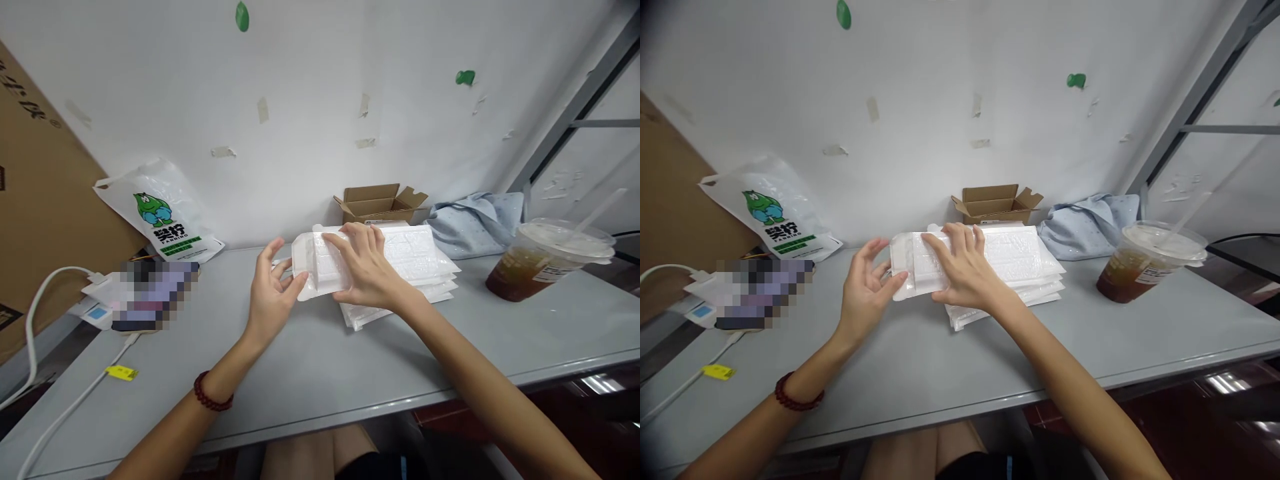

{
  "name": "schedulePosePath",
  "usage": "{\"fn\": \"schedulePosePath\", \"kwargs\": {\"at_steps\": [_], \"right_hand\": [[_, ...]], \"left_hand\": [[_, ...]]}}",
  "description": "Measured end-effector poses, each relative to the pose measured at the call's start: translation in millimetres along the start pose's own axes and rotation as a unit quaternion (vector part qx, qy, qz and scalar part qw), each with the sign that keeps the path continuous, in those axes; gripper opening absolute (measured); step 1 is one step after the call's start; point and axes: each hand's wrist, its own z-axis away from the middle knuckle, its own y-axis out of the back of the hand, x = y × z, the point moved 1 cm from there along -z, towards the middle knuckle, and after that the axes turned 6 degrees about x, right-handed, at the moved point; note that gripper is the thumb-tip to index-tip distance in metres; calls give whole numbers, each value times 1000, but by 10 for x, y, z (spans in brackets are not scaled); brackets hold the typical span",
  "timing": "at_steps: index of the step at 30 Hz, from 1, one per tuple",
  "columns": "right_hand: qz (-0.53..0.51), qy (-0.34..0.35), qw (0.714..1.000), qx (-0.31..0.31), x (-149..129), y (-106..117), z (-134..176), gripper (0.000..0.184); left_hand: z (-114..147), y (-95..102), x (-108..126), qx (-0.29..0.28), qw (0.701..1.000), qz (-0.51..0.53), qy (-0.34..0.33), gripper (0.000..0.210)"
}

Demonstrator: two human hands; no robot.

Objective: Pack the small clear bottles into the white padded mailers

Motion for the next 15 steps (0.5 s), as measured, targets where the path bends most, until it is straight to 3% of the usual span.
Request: {"fn": "schedulePosePath", "kwargs": {"at_steps": [4,6,9,12,15], "right_hand": [[16,13,999,27,-75,5,21,76],[31,15,998,46,-67,2,37,66],[55,-30,992,107,60,4,70,47],[56,-93,981,158,258,16,106,42],[31,-119,977,172,384,24,129,42]], "left_hand": [[-38,-11,-8,-100,988,-45,108,32],[-83,17,-41,-124,981,-79,123,31],[-246,182,-146,-72,987,-103,101,34],[-479,495,-312,14,978,-193,76,30],[-646,772,-486,-24,940,-338,39,21]]}}
